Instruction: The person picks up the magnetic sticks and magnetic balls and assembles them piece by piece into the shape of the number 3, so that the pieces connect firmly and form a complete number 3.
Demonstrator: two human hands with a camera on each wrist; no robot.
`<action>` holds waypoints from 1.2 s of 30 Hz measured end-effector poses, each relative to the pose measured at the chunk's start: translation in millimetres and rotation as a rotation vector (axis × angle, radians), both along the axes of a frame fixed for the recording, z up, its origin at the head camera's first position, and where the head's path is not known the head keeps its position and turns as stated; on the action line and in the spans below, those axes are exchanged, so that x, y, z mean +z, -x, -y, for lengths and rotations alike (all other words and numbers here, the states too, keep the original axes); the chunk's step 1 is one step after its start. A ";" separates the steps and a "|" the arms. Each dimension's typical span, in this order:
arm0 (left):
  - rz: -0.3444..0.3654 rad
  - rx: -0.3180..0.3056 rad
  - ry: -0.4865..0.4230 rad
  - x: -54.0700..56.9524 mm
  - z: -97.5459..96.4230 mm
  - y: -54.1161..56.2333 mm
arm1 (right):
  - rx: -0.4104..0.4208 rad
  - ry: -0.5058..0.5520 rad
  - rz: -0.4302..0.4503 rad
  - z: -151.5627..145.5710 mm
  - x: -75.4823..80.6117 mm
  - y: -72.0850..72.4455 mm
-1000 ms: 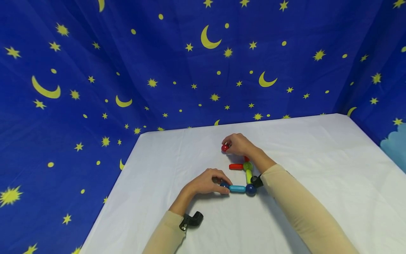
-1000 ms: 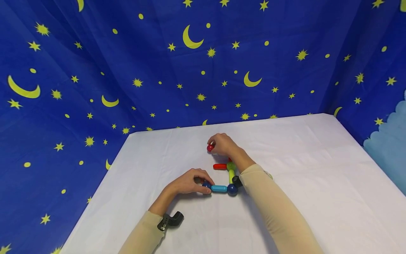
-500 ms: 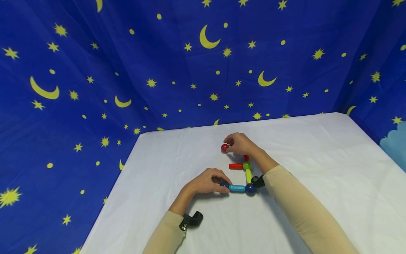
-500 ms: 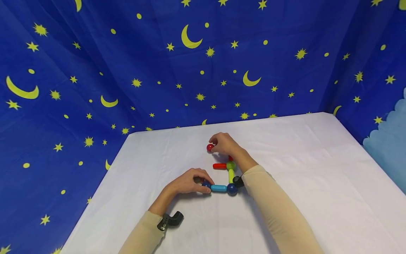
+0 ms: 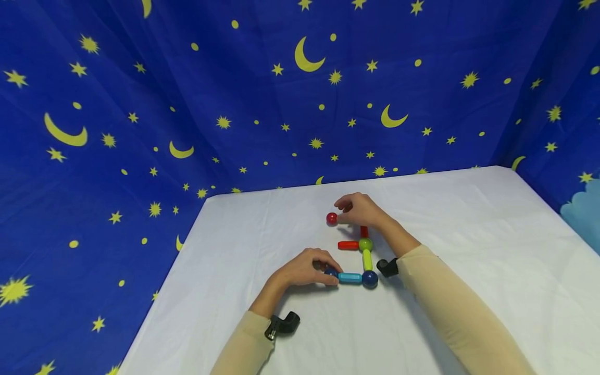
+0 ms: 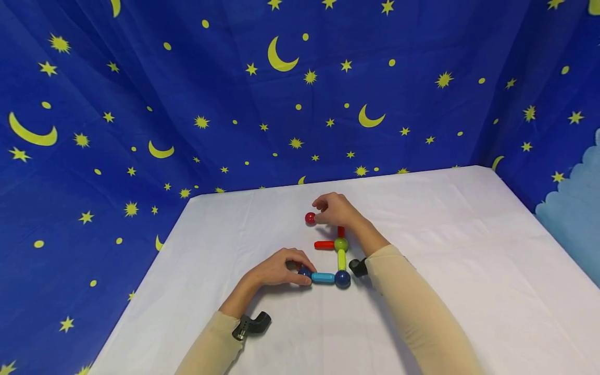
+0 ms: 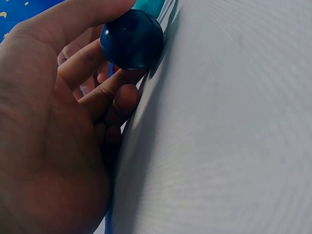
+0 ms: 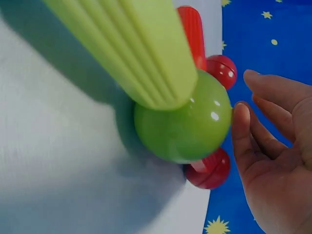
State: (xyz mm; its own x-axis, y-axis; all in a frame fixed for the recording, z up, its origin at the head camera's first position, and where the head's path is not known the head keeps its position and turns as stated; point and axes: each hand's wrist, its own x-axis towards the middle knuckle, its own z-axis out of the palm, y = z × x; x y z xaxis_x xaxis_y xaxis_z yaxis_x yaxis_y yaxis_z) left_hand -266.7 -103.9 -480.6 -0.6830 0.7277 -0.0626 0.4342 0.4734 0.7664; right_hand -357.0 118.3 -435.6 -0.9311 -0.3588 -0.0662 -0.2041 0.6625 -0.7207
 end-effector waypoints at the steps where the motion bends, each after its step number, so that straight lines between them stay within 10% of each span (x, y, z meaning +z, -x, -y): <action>1: 0.001 -0.001 -0.001 0.1 0.1 -0.1 | 0.000 -0.002 -0.003 -1.3 1.2 -0.5; 36: 0.022 0.018 0.015 1.8 -1.4 -1.2 | 0.094 -0.085 -0.055 -81.9 6.8 -44.6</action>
